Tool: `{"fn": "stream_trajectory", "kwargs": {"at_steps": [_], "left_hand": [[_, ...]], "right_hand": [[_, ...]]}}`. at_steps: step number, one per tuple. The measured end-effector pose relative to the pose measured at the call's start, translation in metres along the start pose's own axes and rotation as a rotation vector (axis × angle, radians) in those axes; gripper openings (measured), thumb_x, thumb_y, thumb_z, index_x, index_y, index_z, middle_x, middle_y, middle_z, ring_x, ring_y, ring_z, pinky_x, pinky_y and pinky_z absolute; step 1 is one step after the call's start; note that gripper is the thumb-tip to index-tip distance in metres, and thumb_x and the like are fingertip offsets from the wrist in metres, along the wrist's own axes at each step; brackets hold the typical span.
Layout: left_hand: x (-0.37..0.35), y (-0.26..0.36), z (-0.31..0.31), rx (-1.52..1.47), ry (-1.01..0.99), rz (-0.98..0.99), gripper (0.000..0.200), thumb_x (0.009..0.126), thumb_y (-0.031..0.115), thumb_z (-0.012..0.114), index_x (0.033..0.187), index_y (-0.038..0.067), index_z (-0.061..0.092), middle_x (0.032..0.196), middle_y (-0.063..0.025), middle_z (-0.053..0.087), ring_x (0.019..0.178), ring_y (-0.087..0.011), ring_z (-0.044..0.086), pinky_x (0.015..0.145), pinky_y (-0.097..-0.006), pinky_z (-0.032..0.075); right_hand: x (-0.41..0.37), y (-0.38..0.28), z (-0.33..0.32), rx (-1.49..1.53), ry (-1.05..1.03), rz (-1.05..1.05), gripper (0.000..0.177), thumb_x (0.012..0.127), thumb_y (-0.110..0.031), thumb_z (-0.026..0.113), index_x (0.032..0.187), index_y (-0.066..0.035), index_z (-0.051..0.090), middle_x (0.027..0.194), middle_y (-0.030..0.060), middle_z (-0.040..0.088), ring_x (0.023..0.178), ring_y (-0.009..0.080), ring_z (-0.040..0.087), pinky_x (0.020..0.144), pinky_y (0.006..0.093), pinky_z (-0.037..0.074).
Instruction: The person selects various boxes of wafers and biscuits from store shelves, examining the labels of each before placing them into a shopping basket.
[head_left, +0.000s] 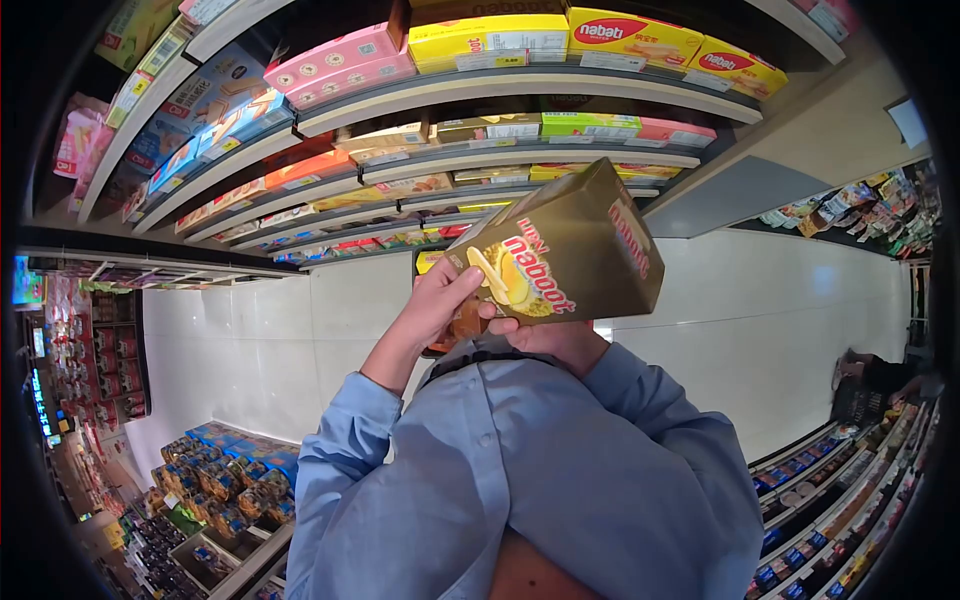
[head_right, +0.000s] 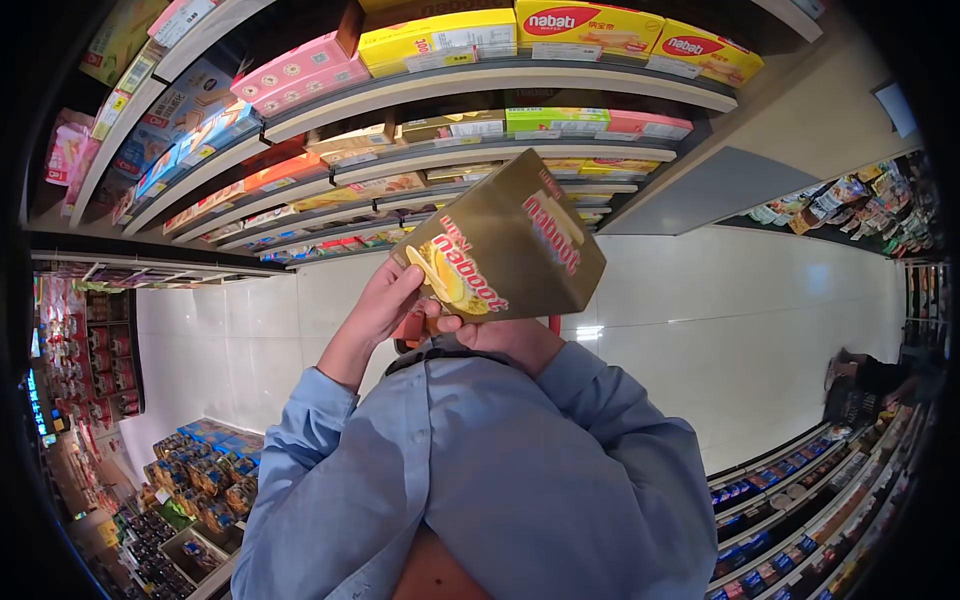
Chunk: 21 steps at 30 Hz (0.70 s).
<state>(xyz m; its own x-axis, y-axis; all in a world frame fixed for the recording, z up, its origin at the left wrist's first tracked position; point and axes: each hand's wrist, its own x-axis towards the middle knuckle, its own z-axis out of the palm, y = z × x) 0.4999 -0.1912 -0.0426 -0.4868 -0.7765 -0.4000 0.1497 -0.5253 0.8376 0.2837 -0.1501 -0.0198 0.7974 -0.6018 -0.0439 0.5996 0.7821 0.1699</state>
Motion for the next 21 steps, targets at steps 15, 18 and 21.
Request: {"fn": "stream_trajectory", "kwargs": {"at_steps": [15,18,21], "left_hand": [[-0.015,0.030,0.014,-0.115,-0.053,0.105,0.046,0.099,0.034,0.062,0.131,0.004,0.050,0.117,-0.0067,0.065,0.101,-0.0102,0.062,0.083,-0.0255,0.051],[-0.022,0.032,0.017,-0.166,-0.112,0.101,0.049,0.099,0.039,0.061,0.131,0.004,0.049,0.117,-0.0078,0.065,0.100,-0.0105,0.063,0.081,-0.0258,0.053],[-0.025,0.031,0.013,-0.270,-0.233,0.012,0.054,0.099,0.044,0.058,0.134,0.004,0.049,0.117,-0.0089,0.065,0.100,-0.0127,0.065,0.082,-0.0291,0.055]], "right_hand": [[0.011,0.009,0.006,-0.258,0.093,-0.037,0.079,0.097,-0.064,0.036,0.147,-0.002,0.040,0.136,0.0278,0.054,0.119,0.0440,0.057,0.096,0.0501,0.053],[0.010,0.006,-0.002,-0.262,0.003,0.002,0.082,0.096,-0.068,0.035,0.145,-0.003,0.043,0.131,0.0284,0.057,0.110,0.0433,0.062,0.093,0.0473,0.052],[0.012,0.011,-0.015,-0.271,-0.134,0.024,0.080,0.097,-0.067,0.035,0.144,-0.003,0.044,0.129,0.0282,0.058,0.109,0.0417,0.063,0.093,0.0457,0.052]]}}
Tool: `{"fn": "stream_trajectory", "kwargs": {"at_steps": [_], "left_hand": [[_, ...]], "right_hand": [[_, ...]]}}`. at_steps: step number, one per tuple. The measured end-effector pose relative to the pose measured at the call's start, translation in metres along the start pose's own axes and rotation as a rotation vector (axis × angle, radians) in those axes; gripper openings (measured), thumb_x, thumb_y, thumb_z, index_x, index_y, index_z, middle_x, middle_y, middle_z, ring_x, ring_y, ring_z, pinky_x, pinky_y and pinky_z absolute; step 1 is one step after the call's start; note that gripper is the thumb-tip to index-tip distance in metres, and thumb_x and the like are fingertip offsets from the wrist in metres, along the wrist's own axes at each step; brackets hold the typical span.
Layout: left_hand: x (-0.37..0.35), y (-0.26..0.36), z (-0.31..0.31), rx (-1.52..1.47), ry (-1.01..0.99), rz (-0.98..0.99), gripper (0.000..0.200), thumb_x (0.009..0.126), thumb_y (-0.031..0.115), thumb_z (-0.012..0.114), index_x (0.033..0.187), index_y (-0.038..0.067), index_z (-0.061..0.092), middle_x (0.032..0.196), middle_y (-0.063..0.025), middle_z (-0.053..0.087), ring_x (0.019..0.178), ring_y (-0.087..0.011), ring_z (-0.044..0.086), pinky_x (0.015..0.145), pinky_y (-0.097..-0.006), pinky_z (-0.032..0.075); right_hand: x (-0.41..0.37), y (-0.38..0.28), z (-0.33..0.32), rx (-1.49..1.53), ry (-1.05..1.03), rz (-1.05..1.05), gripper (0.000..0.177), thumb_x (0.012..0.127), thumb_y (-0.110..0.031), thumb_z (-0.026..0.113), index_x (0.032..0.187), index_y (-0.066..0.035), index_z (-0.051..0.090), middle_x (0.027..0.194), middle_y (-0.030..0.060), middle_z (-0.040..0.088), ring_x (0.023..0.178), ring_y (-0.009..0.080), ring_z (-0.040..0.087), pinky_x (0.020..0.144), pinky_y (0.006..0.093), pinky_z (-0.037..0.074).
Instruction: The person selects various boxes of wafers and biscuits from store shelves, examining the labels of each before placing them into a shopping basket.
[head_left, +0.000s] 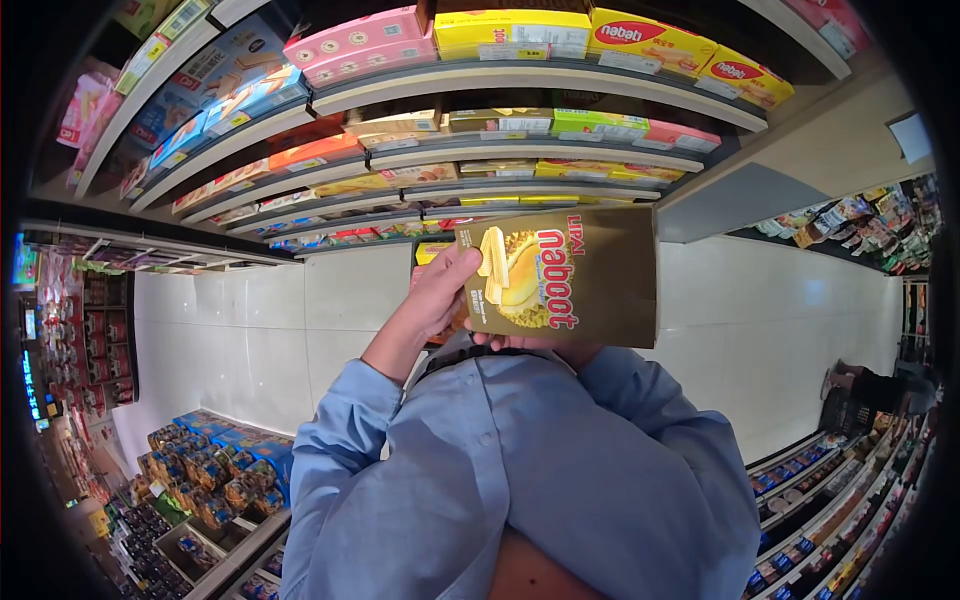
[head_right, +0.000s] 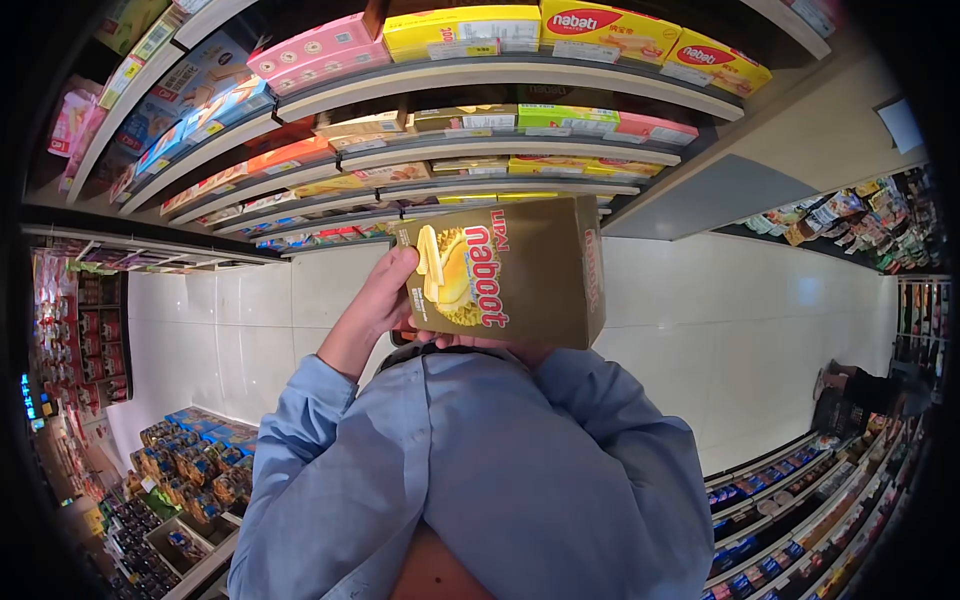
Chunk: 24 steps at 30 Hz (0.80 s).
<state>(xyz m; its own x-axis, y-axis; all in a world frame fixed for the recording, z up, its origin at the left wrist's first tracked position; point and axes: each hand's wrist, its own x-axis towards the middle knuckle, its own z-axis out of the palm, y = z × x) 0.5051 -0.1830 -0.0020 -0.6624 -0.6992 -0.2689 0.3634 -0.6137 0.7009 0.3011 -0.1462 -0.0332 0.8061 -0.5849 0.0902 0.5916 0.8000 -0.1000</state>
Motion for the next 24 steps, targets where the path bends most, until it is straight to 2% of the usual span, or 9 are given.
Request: {"fn": "stream_trajectory", "kwargs": {"at_steps": [4,8,9,10,12,15,17,21,24], "left_hand": [[0.002,-0.035,-0.022,-0.160,0.104,-0.082,0.066,0.096,0.058,0.054,0.133,0.003,0.053,0.113,-0.0128,0.068,0.091,-0.0151,0.070,0.071,-0.0289,0.060],[0.009,-0.045,-0.058,-0.470,-0.420,-0.122,0.050,0.103,0.047,0.048,0.133,0.007,0.053,0.117,-0.0081,0.066,0.085,-0.0135,0.067,0.067,-0.0290,0.057],[0.004,-0.037,-0.036,-0.237,0.115,-0.019,0.050,0.103,0.049,0.046,0.130,0.008,0.055,0.119,-0.0091,0.065,0.094,-0.0192,0.069,0.075,-0.0349,0.060],[0.006,-0.029,-0.033,-0.341,0.262,0.023,0.051,0.104,0.049,0.044,0.131,0.008,0.055,0.120,-0.0116,0.065,0.102,-0.0238,0.068,0.083,-0.0403,0.059],[-0.015,-0.026,-0.066,-0.332,0.296,0.089,0.060,0.102,0.053,0.043,0.137,0.005,0.052,0.129,-0.0143,0.062,0.112,-0.0258,0.065,0.091,-0.0418,0.056],[-0.031,0.021,-0.026,-0.464,0.317,0.114,0.074,0.100,0.064,0.038,0.143,0.003,0.046,0.141,-0.0184,0.054,0.132,-0.0326,0.052,0.108,-0.0493,0.043],[-0.030,0.018,-0.038,-0.414,0.248,0.220,0.071,0.100,0.059,0.044,0.141,0.001,0.045,0.142,-0.0176,0.053,0.130,-0.0327,0.052,0.110,-0.0483,0.042],[-0.027,0.012,-0.043,-0.084,0.324,0.242,0.054,0.102,0.043,0.051,0.138,0.004,0.047,0.139,-0.0127,0.054,0.129,-0.0266,0.053,0.108,-0.0443,0.043],[-0.021,0.013,-0.039,-0.085,0.342,0.216,0.047,0.102,0.034,0.055,0.137,0.004,0.048,0.136,-0.0101,0.056,0.123,-0.0208,0.056,0.104,-0.0401,0.046]], "right_hand": [[-0.002,0.014,0.039,-0.013,0.147,-0.024,0.079,0.097,-0.067,0.036,0.144,-0.003,0.044,0.128,0.0282,0.058,0.107,0.0405,0.063,0.095,0.0459,0.052],[-0.004,0.004,0.025,-0.009,0.024,-0.052,0.069,0.101,-0.057,0.042,0.146,-0.005,0.042,0.131,0.0225,0.058,0.115,0.0350,0.062,0.100,0.0447,0.050],[-0.004,0.004,0.031,-0.076,0.126,-0.160,0.062,0.102,-0.048,0.045,0.147,-0.005,0.041,0.135,0.0184,0.056,0.119,0.0308,0.059,0.102,0.0432,0.049],[-0.004,0.003,0.037,-0.156,0.239,-0.261,0.057,0.103,-0.040,0.048,0.147,-0.005,0.039,0.138,0.0143,0.053,0.124,0.0265,0.057,0.104,0.0417,0.047],[-0.001,-0.007,0.025,-0.343,0.366,-0.404,0.051,0.105,-0.030,0.050,0.147,-0.005,0.038,0.141,0.0105,0.051,0.128,0.0223,0.054,0.106,0.0396,0.047],[-0.008,-0.021,0.005,-0.627,0.701,-0.496,0.055,0.099,-0.029,0.063,0.141,-0.001,0.041,0.131,0.0128,0.057,0.117,0.0201,0.060,0.097,0.0359,0.051],[-0.016,-0.028,-0.012,-0.700,0.851,-0.497,0.063,0.092,-0.033,0.073,0.136,0.001,0.043,0.122,0.0127,0.060,0.107,0.0172,0.063,0.088,0.0327,0.053],[-0.021,-0.032,-0.015,-0.735,0.902,-0.480,0.064,0.092,-0.036,0.071,0.136,0.000,0.043,0.121,0.0121,0.060,0.107,0.0169,0.063,0.085,0.0312,0.054],[-0.024,-0.035,-0.017,-0.702,0.917,-0.429,0.061,0.094,-0.034,0.068,0.138,0.000,0.043,0.123,0.0120,0.060,0.110,0.0177,0.062,0.087,0.0330,0.054]]}}
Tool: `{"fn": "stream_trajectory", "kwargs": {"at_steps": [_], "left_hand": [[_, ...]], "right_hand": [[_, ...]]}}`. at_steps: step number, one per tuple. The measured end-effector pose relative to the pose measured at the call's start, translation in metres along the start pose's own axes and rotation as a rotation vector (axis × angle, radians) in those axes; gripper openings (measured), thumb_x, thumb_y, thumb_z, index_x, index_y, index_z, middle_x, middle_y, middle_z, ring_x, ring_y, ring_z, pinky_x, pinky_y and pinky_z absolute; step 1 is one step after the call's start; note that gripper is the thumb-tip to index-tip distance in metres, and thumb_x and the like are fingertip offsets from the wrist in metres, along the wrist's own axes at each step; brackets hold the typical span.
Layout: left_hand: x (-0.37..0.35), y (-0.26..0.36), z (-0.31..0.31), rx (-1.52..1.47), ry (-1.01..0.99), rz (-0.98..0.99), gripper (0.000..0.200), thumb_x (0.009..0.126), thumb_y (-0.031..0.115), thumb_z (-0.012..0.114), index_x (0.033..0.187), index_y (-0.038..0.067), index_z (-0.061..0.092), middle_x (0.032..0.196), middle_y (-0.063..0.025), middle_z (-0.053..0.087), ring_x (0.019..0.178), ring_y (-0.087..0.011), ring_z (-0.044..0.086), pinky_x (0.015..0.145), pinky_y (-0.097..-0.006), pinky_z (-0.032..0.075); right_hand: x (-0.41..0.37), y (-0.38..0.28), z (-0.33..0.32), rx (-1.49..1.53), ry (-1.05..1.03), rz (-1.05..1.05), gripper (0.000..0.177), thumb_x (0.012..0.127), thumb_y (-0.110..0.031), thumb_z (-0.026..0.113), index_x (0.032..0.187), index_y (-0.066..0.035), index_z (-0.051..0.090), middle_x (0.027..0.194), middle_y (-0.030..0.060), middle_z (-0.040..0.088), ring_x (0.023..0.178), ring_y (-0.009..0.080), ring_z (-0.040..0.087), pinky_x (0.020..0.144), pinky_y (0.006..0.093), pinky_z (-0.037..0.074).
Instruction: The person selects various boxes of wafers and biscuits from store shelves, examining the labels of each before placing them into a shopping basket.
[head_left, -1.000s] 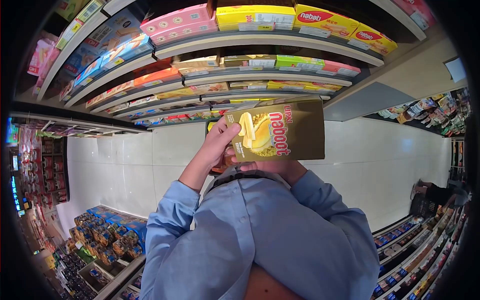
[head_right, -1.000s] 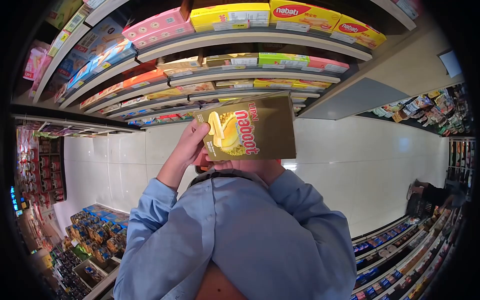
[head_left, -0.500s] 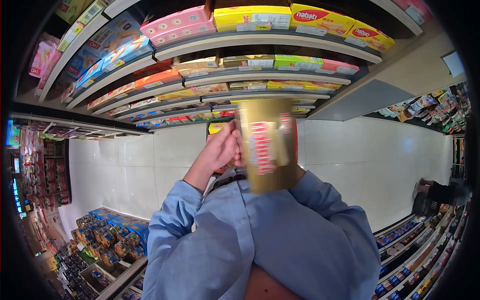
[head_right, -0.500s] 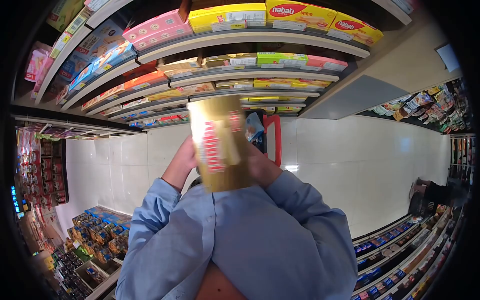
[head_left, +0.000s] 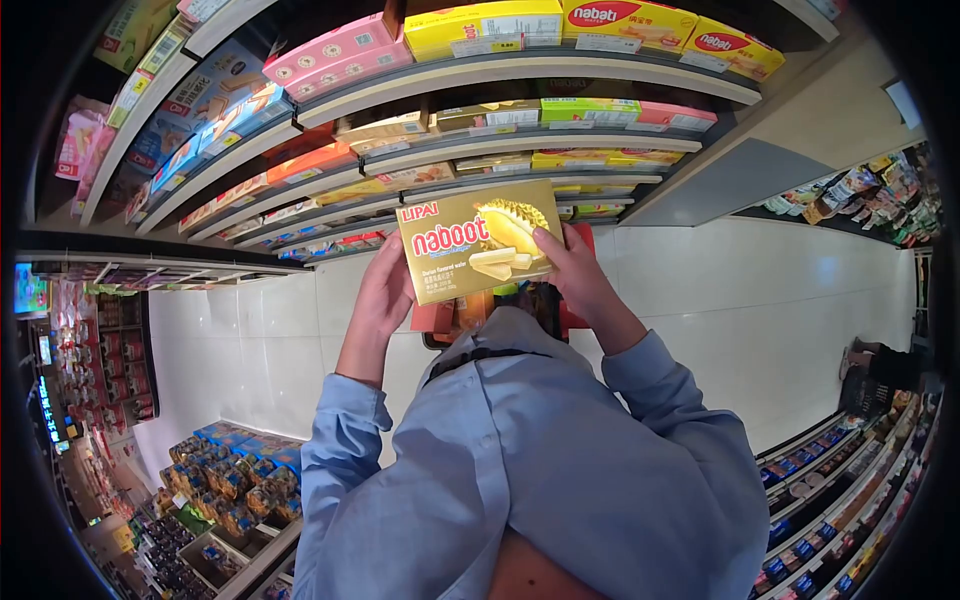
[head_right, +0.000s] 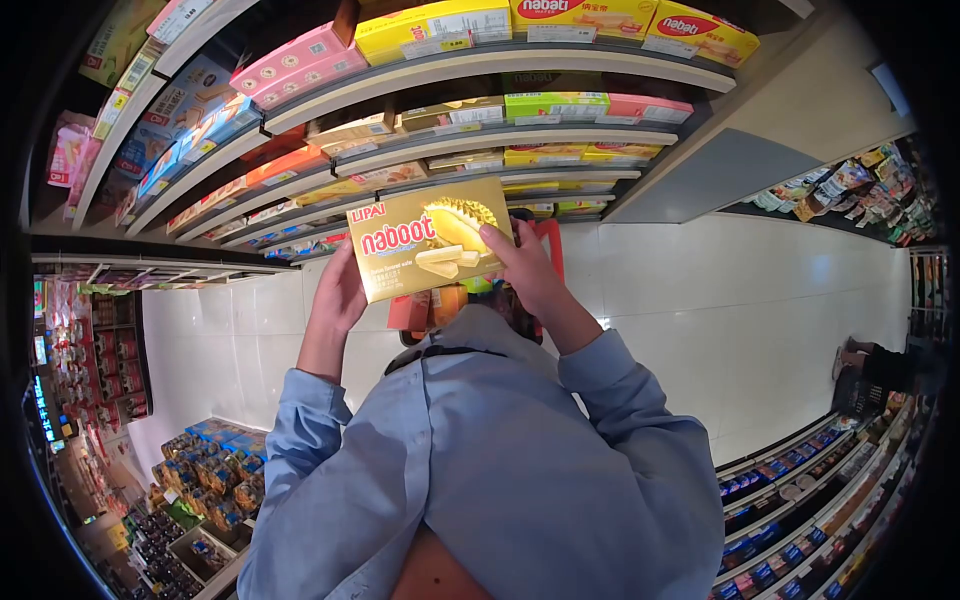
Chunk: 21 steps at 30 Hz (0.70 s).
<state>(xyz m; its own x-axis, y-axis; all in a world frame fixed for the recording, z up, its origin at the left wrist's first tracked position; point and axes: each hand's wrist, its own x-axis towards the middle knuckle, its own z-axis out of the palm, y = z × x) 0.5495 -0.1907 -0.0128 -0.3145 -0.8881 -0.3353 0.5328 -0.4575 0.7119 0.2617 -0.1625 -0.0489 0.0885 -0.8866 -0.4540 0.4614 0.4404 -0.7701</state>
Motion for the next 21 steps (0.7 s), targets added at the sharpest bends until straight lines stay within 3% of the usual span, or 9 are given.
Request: {"fn": "stream_trajectory", "kwargs": {"at_steps": [2,5,9,12,17,20,21], "left_hand": [[0.001,0.006,0.004,0.112,0.010,-0.049,0.046,0.102,0.034,0.055,0.137,0.004,0.049,0.133,-0.0088,0.059,0.119,-0.0185,0.058,0.102,-0.0381,0.046],[0.007,0.010,-0.001,0.279,-0.041,-0.102,0.045,0.101,0.032,0.059,0.136,0.005,0.050,0.129,-0.0070,0.061,0.114,-0.0162,0.060,0.100,-0.0356,0.046],[0.025,0.013,-0.013,0.665,-0.128,-0.137,0.051,0.094,0.021,0.069,0.138,0.004,0.050,0.126,-0.0063,0.063,0.115,-0.0152,0.059,0.099,-0.0342,0.045],[0.048,0.014,0.003,0.820,-0.166,0.023,0.063,0.088,0.011,0.075,0.143,0.004,0.045,0.129,-0.0068,0.062,0.118,-0.0162,0.057,0.102,-0.0344,0.044],[0.118,0.034,0.021,0.937,-0.139,0.185,0.070,0.090,0.002,0.070,0.150,0.008,0.035,0.132,-0.0081,0.059,0.118,-0.0195,0.057,0.102,-0.0340,0.047],[0.162,0.044,0.029,0.890,-0.080,0.145,0.069,0.091,0.001,0.068,0.150,0.010,0.034,0.129,-0.0086,0.059,0.114,-0.0191,0.060,0.096,-0.0337,0.052],[0.174,0.046,0.033,0.861,-0.070,0.109,0.068,0.092,0.002,0.068,0.150,0.011,0.034,0.128,-0.0087,0.059,0.112,-0.0188,0.060,0.094,-0.0337,0.054]], "right_hand": [[-0.002,-0.007,-0.003,0.032,-0.012,0.069,0.054,0.098,-0.027,0.064,0.141,0.000,0.043,0.128,0.0129,0.059,0.117,0.0204,0.061,0.093,0.0377,0.054],[-0.002,-0.010,-0.009,-0.023,-0.031,0.099,0.053,0.098,-0.028,0.064,0.139,0.000,0.045,0.127,0.0124,0.060,0.116,0.0199,0.061,0.093,0.0361,0.053],[0.023,-0.001,-0.044,-0.402,-0.196,-0.062,0.056,0.095,-0.022,0.067,0.141,0.000,0.042,0.129,0.0122,0.060,0.116,0.0192,0.060,0.095,0.0336,0.051],[0.049,-0.010,-0.057,-0.523,-0.230,-0.167,0.062,0.092,-0.015,0.070,0.144,0.000,0.039,0.130,0.0125,0.059,0.118,0.0195,0.059,0.099,0.0327,0.049],[0.100,-0.067,-0.047,-0.502,-0.112,-0.537,0.076,0.085,-0.013,0.076,0.147,0.002,0.035,0.133,0.0150,0.058,0.121,0.0220,0.057,0.101,0.0351,0.047],[0.146,-0.090,-0.046,-0.646,-0.073,-0.499,0.078,0.085,-0.013,0.076,0.148,0.001,0.034,0.135,0.0174,0.057,0.124,0.0239,0.056,0.100,0.0354,0.047],[0.163,-0.088,-0.053,-0.658,-0.088,-0.509,0.080,0.084,-0.020,0.078,0.149,-0.001,0.035,0.134,0.0193,0.058,0.123,0.0244,0.058,0.098,0.0348,0.048]]}}
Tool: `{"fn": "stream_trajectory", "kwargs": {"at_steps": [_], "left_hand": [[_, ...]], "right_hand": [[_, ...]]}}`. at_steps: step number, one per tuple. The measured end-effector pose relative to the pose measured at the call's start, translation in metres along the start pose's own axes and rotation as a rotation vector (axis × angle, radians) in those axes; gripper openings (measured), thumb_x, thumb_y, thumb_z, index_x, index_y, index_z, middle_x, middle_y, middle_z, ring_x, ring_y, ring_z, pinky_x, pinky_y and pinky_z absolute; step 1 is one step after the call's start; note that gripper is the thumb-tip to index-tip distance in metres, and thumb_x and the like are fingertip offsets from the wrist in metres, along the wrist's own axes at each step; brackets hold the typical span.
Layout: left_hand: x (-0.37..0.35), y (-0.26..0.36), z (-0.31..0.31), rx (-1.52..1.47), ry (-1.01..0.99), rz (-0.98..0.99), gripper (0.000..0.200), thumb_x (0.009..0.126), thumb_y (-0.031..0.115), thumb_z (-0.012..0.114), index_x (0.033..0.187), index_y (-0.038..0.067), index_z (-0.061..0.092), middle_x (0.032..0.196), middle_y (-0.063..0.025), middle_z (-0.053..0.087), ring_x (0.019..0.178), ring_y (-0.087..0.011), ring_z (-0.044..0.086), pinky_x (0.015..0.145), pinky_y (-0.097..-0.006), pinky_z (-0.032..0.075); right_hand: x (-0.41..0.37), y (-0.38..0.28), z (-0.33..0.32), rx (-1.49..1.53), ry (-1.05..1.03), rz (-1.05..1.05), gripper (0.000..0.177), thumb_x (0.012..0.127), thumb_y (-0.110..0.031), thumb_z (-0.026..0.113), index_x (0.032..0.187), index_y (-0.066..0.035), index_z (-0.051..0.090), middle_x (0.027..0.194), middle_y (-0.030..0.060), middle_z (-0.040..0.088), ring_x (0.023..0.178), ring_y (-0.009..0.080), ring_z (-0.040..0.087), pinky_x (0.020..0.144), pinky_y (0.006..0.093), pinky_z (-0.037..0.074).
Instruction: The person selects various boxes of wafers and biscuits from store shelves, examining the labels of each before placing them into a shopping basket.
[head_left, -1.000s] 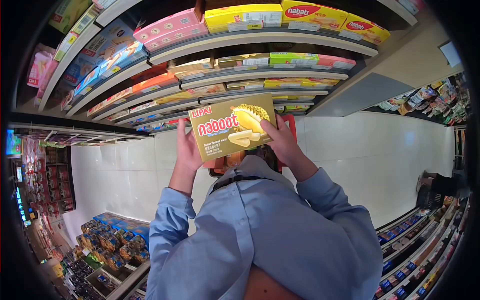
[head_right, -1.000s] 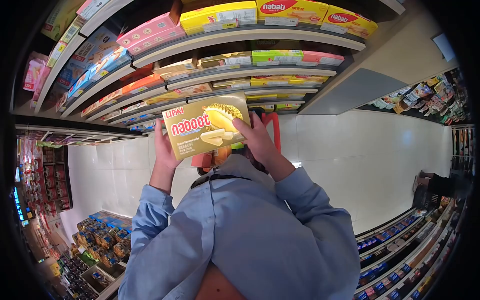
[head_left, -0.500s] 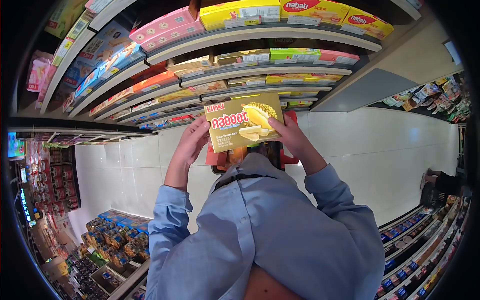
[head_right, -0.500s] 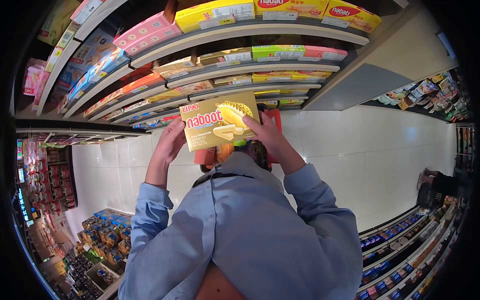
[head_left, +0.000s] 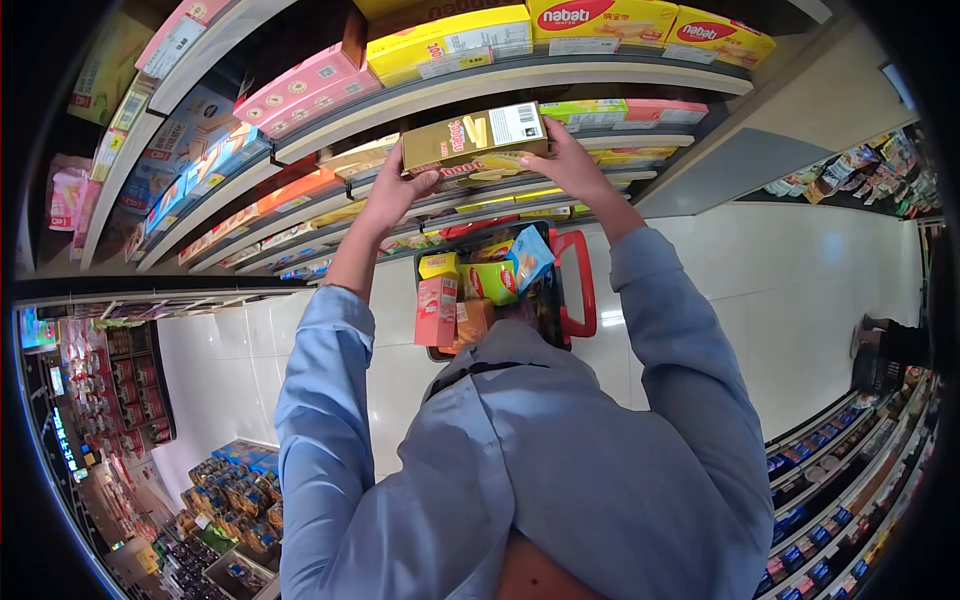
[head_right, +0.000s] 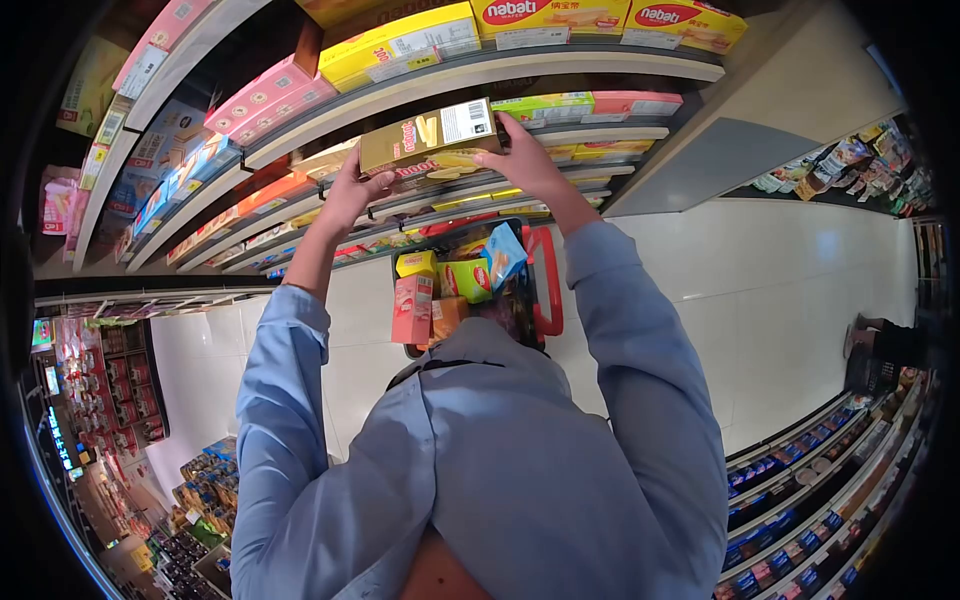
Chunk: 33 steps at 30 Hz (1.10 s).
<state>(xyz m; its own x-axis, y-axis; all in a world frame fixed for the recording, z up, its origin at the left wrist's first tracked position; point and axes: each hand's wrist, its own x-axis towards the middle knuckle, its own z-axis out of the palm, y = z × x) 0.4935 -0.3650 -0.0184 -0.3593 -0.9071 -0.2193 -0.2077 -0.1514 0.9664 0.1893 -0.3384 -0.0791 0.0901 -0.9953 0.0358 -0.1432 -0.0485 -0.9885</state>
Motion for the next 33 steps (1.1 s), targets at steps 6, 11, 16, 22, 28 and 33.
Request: {"fn": "stream_trajectory", "kwargs": {"at_steps": [6,11,16,22,28,33], "left_hand": [[0.058,-0.016,-0.023,0.029,-0.023,0.060,0.047,0.095,0.013,0.069,0.136,0.006,0.047,0.125,-0.0072,0.061,0.109,-0.0177,0.062,0.091,-0.0331,0.054],[0.084,-0.005,-0.027,0.191,0.131,0.055,0.027,0.096,0.013,0.065,0.119,0.000,0.061,0.107,-0.0119,0.069,0.093,-0.0179,0.064,0.083,-0.0319,0.053],[0.100,-0.024,-0.018,0.458,0.334,0.226,0.020,0.097,0.015,0.060,0.109,-0.001,0.065,0.079,-0.0057,0.062,0.069,-0.0137,0.053,0.063,-0.0309,0.045],[0.094,-0.012,-0.029,0.036,0.218,0.062,0.019,0.096,0.013,0.059,0.109,-0.001,0.062,0.094,-0.0075,0.064,0.084,-0.0160,0.059,0.074,-0.0302,0.049],[-0.005,-0.043,-0.007,-0.146,0.299,0.039,0.065,0.100,0.031,0.061,0.150,0.001,0.031,0.114,-0.0075,0.060,0.104,-0.0158,0.057,0.095,-0.0306,0.047],[-0.187,-0.262,-0.013,-0.021,-0.045,-0.461,0.063,0.100,0.038,0.058,0.146,-0.002,0.041,0.138,-0.0168,0.057,0.125,-0.0246,0.055,0.104,-0.0343,0.044]], "right_hand": [[0.057,0.016,-0.015,-0.207,0.030,0.048,0.077,0.082,-0.035,0.078,0.141,0.001,0.044,0.123,0.0229,0.064,0.112,0.0319,0.063,0.095,0.0399,0.049],[0.097,0.007,-0.011,-0.569,0.066,0.052,0.062,0.085,-0.049,0.071,0.115,0.005,0.064,0.102,0.0287,0.068,0.102,0.0429,0.064,0.092,0.0441,0.050],[0.113,0.020,0.007,-0.764,0.142,0.076,0.045,0.091,-0.035,0.062,0.107,0.006,0.066,0.105,0.0330,0.064,0.100,0.0471,0.061,0.092,0.0498,0.049],[0.096,0.017,0.017,-0.616,0.340,0.071,0.038,0.094,-0.028,0.058,0.106,0.007,0.066,0.101,0.0291,0.067,0.097,0.0420,0.066,0.090,0.0454,0.052],[-0.017,0.108,0.049,-0.085,0.524,-0.079,0.034,0.092,-0.010,0.058,0.124,0.003,0.057,0.120,0.0186,0.066,0.107,0.0264,0.067,0.089,0.0347,0.053],[-0.148,0.213,0.097,-0.525,0.198,0.447,0.039,0.088,-0.021,0.066,0.120,0.001,0.060,0.108,0.0206,0.067,0.106,0.0351,0.065,0.093,0.0422,0.051]]}}
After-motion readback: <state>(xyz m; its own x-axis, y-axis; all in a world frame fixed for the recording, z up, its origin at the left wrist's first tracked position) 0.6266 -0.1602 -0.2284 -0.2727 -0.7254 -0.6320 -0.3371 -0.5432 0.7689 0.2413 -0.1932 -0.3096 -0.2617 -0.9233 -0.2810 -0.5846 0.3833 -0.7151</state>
